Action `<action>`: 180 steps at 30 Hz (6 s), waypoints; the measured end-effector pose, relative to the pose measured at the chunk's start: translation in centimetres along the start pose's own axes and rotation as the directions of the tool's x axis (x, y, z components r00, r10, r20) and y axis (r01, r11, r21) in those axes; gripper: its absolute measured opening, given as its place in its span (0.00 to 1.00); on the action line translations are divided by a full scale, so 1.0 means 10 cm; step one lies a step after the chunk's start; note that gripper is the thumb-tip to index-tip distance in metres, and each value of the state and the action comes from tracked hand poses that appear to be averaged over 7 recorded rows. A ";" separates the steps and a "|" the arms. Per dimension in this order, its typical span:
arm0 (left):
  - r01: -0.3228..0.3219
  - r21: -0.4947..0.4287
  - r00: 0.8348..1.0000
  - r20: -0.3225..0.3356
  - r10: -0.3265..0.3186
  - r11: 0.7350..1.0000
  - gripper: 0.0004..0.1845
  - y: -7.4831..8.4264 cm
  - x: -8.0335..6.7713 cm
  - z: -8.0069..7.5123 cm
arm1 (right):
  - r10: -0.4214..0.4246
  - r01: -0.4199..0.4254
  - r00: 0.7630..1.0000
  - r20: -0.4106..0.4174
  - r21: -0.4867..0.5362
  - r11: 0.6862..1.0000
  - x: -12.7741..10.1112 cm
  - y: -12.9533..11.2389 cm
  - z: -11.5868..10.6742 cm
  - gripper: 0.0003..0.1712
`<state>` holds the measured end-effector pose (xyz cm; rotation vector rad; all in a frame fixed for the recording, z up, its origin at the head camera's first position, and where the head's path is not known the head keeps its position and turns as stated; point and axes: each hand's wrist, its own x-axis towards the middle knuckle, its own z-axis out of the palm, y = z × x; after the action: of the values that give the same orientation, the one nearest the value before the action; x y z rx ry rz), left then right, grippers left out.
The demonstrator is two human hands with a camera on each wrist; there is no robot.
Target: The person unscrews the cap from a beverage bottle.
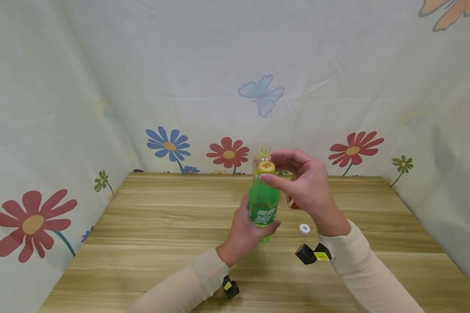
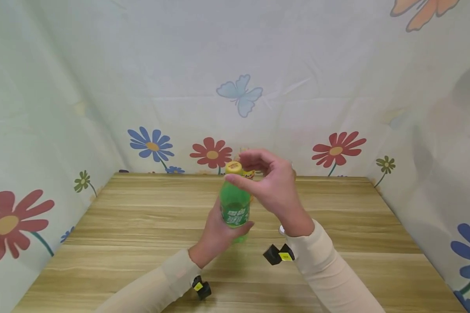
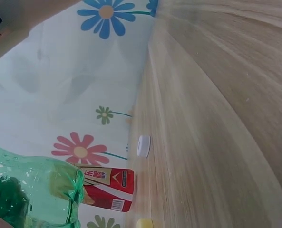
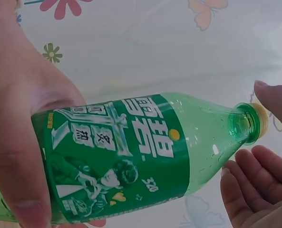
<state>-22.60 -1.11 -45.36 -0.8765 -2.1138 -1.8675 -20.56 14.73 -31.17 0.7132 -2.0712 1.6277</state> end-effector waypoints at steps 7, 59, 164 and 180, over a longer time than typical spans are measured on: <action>-0.004 0.010 1.000 -0.001 0.004 1.000 0.42 -0.01 0.01 0.01 | 0.045 -0.047 0.996 -0.071 -0.028 0.998 -0.01 0.00 0.03 0.18; -0.050 0.010 0.999 0.007 0.050 0.999 0.43 -0.03 0.01 0.03 | 0.023 -0.035 0.992 0.121 0.094 0.995 -0.01 0.07 -0.06 0.29; 0.012 -0.011 1.000 -0.001 -0.012 1.000 0.43 -0.02 -0.02 0.04 | 0.195 -0.203 0.972 0.133 0.048 0.978 0.00 -0.04 0.00 0.24; -0.015 -0.015 1.000 -0.020 0.015 1.000 0.40 -0.03 -0.02 0.08 | 0.011 -0.047 0.967 -0.254 -0.136 0.990 -0.09 -0.01 0.21 0.23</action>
<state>-22.41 -0.40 -45.82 -0.8708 -2.0785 -1.8799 -19.77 12.83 -32.14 0.4060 -1.9937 1.4834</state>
